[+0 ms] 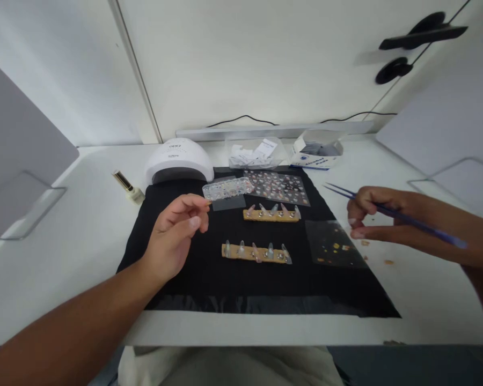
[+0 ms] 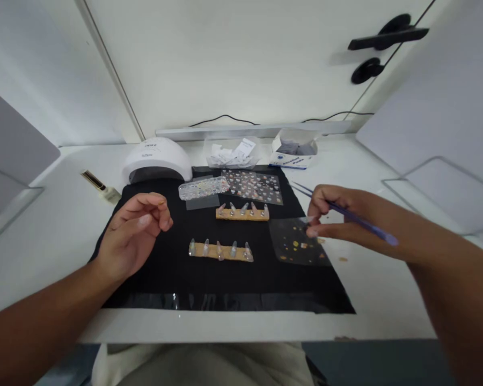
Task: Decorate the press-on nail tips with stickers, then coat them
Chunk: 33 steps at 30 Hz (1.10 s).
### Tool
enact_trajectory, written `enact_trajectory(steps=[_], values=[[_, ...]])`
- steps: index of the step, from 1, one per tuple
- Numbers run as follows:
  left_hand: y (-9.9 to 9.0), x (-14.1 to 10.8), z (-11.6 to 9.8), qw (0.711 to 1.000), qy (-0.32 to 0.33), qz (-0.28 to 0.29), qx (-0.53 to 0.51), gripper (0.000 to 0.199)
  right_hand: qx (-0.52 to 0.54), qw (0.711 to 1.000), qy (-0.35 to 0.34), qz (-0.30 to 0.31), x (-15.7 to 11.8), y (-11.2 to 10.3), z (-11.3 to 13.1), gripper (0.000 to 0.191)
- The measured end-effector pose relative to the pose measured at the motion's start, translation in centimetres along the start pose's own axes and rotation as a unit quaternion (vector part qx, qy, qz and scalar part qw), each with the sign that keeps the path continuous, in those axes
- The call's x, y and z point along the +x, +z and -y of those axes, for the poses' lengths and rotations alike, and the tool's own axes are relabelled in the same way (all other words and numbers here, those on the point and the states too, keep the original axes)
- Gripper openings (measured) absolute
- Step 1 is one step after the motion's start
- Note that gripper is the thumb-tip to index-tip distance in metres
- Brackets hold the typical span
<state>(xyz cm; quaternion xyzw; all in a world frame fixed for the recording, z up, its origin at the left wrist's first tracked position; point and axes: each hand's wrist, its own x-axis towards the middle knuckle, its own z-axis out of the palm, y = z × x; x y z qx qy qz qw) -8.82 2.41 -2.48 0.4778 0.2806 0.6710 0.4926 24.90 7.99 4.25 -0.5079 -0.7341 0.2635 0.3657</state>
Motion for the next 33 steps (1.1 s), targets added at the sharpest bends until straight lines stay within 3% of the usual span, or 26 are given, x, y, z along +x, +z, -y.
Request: enact_trajectory(steps=[3, 7, 10, 13, 15, 18, 22, 25, 28, 33], values=[[0.2, -0.1, -0.3, 0.998, -0.039, 0.005, -0.05, 0.024, -0.039, 0.991, -0.012, 0.126, -0.2, -0.1, -0.7, 0.052], [0.5, -0.3, -0.8, 0.991, -0.084, 0.018, -0.105, 0.027, -0.08, 0.974, -0.035, 0.209, 1.5, -0.5, -2.1, 0.048], [0.7, -0.5, -1.0, 0.984, -0.107, 0.042, -0.138, 0.032, -0.097, 0.976, -0.056, 0.189, 3.5, -1.1, -3.3, 0.05], [1.2, -0.9, -1.3, 0.979, -0.117, 0.079, -0.148, 0.036, -0.101, 0.987, -0.086, 0.089, 4.5, -1.3, -3.5, 0.055], [1.5, -1.4, -1.4, 0.97, -0.133, 0.11, -0.172, 0.038, -0.068, 0.991, -0.115, 0.015, 4.1, -0.8, -2.4, 0.055], [2.0, -2.0, -1.4, 0.948, -0.164, 0.165, -0.217, 0.042, 0.141, 0.981, -0.124, -0.05, 2.3, 1.5, 1.1, 0.045], [2.3, -2.4, -1.3, 0.927, -0.178, 0.231, -0.237, 0.049, 0.305, 0.95, -0.058, 0.037, -0.2, 5.8, 6.5, 0.034], [2.4, -2.6, -1.4, 0.921, -0.176, 0.257, -0.234, 0.051, 0.327, 0.936, -0.057, 0.119, -0.9, 8.3, 8.8, 0.034], [2.7, -2.9, -1.5, 0.92, -0.173, 0.272, -0.224, 0.052, 0.358, 0.921, -0.033, 0.148, -1.4, 9.7, 9.6, 0.034], [2.8, -3.2, -1.0, 0.916, -0.179, 0.273, -0.235, 0.051, 0.451, 0.882, -0.004, 0.136, -2.1, 10.7, 9.5, 0.033]])
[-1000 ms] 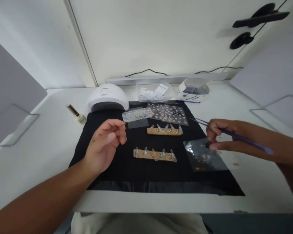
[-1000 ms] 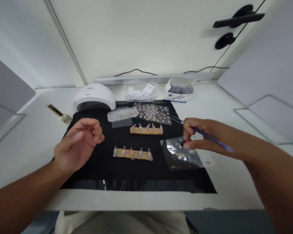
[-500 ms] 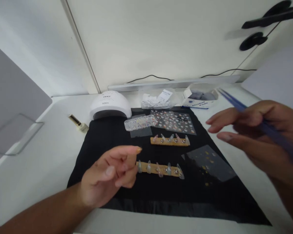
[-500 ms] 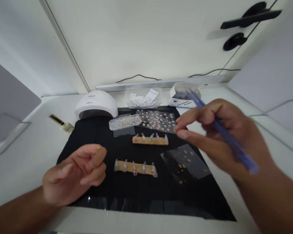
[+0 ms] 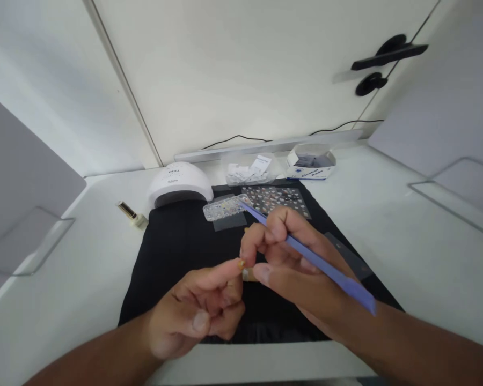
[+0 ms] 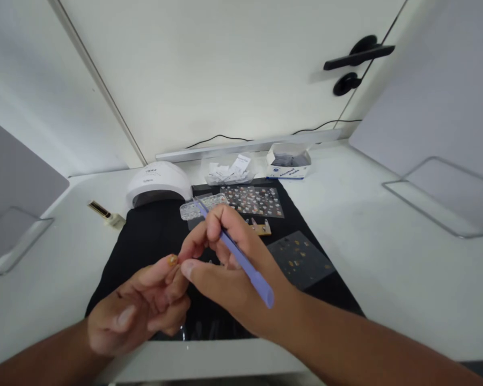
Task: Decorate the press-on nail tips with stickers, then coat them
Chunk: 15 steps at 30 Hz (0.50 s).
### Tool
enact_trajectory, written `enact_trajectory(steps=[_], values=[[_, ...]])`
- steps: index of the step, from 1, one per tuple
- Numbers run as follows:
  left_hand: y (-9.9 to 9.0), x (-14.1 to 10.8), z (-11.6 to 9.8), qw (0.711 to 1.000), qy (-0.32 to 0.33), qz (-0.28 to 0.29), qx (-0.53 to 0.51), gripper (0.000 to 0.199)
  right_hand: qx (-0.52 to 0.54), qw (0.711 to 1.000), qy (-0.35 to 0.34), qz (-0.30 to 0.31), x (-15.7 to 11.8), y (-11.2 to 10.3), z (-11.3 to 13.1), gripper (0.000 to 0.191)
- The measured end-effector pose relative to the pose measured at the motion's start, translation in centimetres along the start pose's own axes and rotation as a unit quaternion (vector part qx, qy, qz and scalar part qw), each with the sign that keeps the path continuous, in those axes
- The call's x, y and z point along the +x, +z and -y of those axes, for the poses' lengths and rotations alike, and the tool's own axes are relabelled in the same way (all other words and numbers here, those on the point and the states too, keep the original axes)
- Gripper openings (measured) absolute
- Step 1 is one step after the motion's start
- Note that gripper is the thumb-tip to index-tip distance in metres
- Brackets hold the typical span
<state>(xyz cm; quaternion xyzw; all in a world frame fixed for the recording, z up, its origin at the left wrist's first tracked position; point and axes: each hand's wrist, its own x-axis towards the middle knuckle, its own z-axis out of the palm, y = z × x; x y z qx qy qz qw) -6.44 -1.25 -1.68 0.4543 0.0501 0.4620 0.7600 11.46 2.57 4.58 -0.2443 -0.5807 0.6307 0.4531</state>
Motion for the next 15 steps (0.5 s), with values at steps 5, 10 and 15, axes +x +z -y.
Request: enact_trajectory(steps=[5, 10, 15], values=[[0.03, -0.05, 0.27, 1.0, -0.001, -0.007, -0.006, 0.051, 0.037, 0.999, 0.007, -0.012, -0.26, 0.43, -0.02, 0.033], [0.11, -0.15, 0.48, 1.0, -0.006, -0.024, -0.003, 0.049, 0.053, 0.998, 0.014, -0.039, -0.24, 0.75, 0.22, 0.034], [0.13, -0.3, 0.57, 0.999, -0.014, -0.034, 0.008, 0.051, 0.065, 0.997, 0.031, -0.037, -0.21, 0.88, 0.28, 0.035]])
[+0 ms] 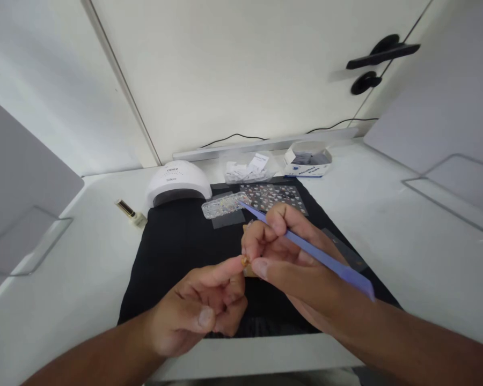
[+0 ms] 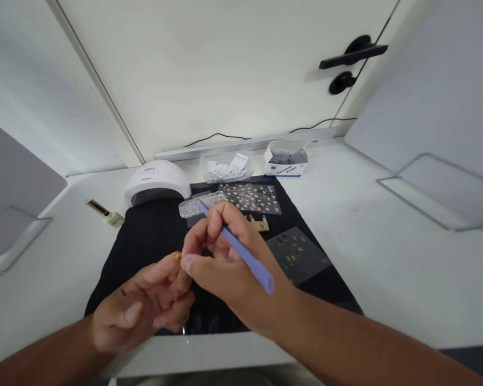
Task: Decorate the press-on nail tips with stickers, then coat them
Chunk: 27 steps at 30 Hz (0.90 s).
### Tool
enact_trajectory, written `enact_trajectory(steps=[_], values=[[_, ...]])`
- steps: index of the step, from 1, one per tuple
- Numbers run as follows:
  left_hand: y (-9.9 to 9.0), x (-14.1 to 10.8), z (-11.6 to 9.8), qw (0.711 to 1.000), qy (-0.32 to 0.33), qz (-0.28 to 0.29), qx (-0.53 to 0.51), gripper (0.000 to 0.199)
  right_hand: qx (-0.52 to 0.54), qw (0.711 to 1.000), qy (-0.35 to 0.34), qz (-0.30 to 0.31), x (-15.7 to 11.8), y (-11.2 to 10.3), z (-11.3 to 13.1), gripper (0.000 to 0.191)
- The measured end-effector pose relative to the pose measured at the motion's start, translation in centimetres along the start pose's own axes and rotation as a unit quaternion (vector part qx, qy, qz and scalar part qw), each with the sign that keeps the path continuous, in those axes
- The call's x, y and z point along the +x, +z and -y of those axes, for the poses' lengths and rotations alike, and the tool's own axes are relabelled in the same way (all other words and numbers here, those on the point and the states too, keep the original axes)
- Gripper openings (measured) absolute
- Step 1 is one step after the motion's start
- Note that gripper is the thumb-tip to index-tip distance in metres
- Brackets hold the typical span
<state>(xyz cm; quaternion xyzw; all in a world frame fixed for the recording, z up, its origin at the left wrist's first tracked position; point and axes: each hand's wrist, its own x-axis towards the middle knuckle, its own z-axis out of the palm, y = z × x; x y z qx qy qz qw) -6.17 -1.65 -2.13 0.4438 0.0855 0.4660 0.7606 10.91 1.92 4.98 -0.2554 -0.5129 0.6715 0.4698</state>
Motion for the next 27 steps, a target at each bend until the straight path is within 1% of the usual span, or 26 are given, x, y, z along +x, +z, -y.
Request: enact_trajectory(steps=[3, 8, 11, 14, 16, 18, 19, 20, 21, 22, 23, 24, 25, 26, 27], values=[[0.0, -0.1, 0.0, 1.0, -0.004, 0.0, -0.005, 0.051, 0.015, 1.0, 0.02, -0.009, 0.2, 0.3, 0.1, 0.035], [-0.2, -0.1, 0.0, 1.0, -0.004, 0.009, -0.013, 0.051, 0.049, 0.998, 0.024, -0.029, 0.5, 0.9, -0.3, 0.033], [-0.3, -0.1, -0.1, 1.0, -0.001, -0.008, 0.007, 0.052, 0.051, 0.998, 0.025, -0.038, 0.6, 1.0, -0.6, 0.032], [-0.2, -0.1, -0.1, 0.999, 0.0, -0.04, 0.037, 0.051, 0.02, 0.998, 0.019, -0.048, 0.7, 0.7, -0.6, 0.031], [-0.1, -0.2, -0.2, 0.996, 0.006, -0.06, 0.06, 0.049, -0.027, 0.998, -0.001, -0.052, 0.8, 0.3, -0.4, 0.031], [-0.1, -0.4, -0.5, 0.99, 0.026, -0.082, 0.109, 0.044, -0.07, 0.996, -0.02, -0.049, 1.0, -0.3, 0.0, 0.032], [-0.2, -0.5, -0.7, 0.983, 0.042, -0.098, 0.151, 0.04, -0.093, 0.994, -0.026, -0.042, 1.1, -0.7, 0.2, 0.032], [-0.3, -0.6, -1.1, 0.969, 0.06, -0.117, 0.209, 0.033, -0.124, 0.991, -0.028, -0.031, 1.3, -1.0, 0.4, 0.032], [-0.5, -0.7, -1.5, 0.947, 0.081, -0.136, 0.28, 0.027, -0.161, 0.986, -0.028, -0.016, 1.6, -1.4, 0.7, 0.032], [-0.7, -0.7, -2.0, 0.916, 0.101, -0.153, 0.358, 0.023, -0.201, 0.979, -0.025, 0.0, 1.9, -1.8, 0.8, 0.031], [-1.0, -0.7, -2.6, 0.877, 0.114, -0.16, 0.439, 0.022, -0.241, 0.97, -0.022, 0.015, 2.2, -2.2, 0.9, 0.031], [-1.4, -0.5, -3.1, 0.836, 0.123, -0.156, 0.511, 0.024, -0.274, 0.961, -0.017, 0.028, 2.5, -2.6, 1.0, 0.031], [-1.8, -0.3, -3.7, 0.802, 0.115, -0.138, 0.57, 0.025, -0.297, 0.954, -0.008, 0.037, 2.9, -2.9, 1.0, 0.031], [-2.2, -0.1, -4.1, 0.777, 0.097, -0.123, 0.609, 0.026, -0.31, 0.95, 0.003, 0.043, 3.3, -3.1, 1.0, 0.032], [-2.6, 0.2, -4.4, 0.763, 0.071, -0.111, 0.633, 0.026, -0.323, 0.945, 0.014, 0.048, 3.6, -3.3, 0.9, 0.032]])
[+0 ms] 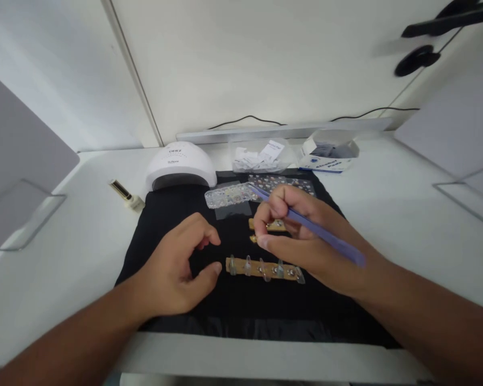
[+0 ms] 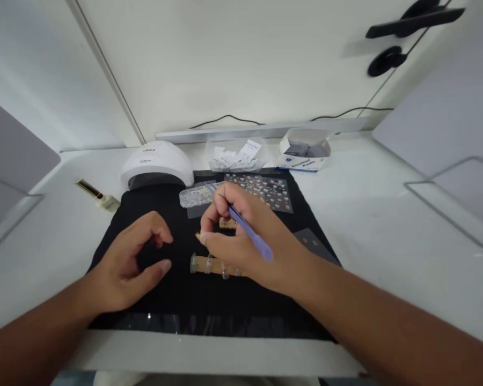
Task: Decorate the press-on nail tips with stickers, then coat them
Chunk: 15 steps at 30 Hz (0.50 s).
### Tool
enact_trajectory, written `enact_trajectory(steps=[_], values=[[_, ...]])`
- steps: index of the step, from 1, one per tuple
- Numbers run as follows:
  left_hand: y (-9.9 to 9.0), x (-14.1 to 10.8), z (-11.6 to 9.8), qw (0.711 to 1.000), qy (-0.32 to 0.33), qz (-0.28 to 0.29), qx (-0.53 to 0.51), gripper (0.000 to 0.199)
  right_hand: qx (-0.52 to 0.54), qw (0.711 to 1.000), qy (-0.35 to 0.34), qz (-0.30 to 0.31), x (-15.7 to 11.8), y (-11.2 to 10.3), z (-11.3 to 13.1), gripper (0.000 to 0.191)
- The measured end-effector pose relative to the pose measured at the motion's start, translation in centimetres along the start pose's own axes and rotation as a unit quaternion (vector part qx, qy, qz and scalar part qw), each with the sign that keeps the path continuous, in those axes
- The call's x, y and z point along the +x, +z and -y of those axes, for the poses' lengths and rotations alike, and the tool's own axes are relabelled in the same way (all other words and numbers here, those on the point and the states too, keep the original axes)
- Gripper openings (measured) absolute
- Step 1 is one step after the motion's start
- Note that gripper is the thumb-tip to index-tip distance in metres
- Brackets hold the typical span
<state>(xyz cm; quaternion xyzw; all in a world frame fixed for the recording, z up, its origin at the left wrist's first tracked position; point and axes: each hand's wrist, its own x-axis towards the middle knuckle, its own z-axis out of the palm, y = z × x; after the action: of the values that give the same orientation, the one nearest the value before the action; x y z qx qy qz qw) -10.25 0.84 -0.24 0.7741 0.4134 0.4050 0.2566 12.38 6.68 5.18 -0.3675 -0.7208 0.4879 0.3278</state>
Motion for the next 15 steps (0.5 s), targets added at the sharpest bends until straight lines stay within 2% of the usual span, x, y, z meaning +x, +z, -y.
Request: enact_trajectory(steps=[2, 4, 7, 9, 12, 15], values=[[-0.3, 0.7, 0.6, 0.997, -0.024, 0.066, 0.045, 0.024, -0.041, 0.998, 0.022, 0.032, 0.7, -0.1, -0.4, 0.03], [-0.2, 1.2, 1.0, 0.989, -0.045, 0.122, 0.067, 0.024, -0.076, 0.992, 0.05, 0.091, 1.4, 0.0, -0.7, 0.029], [0.3, 1.5, 1.4, 0.978, -0.072, 0.178, 0.086, 0.035, -0.102, 0.971, 0.086, 0.196, 2.5, 0.1, -1.3, 0.027], [0.6, 1.5, 1.5, 0.97, -0.082, 0.206, 0.103, 0.04, -0.116, 0.959, 0.093, 0.242, 3.1, 0.2, -1.6, 0.027], [0.9, 1.6, 1.6, 0.963, -0.086, 0.23, 0.114, 0.035, -0.14, 0.95, 0.069, 0.271, 3.6, 0.3, -2.1, 0.028], [0.9, 1.7, 1.8, 0.963, -0.086, 0.231, 0.108, 0.028, -0.154, 0.949, 0.017, 0.274, 3.5, 0.4, -2.7, 0.029]])
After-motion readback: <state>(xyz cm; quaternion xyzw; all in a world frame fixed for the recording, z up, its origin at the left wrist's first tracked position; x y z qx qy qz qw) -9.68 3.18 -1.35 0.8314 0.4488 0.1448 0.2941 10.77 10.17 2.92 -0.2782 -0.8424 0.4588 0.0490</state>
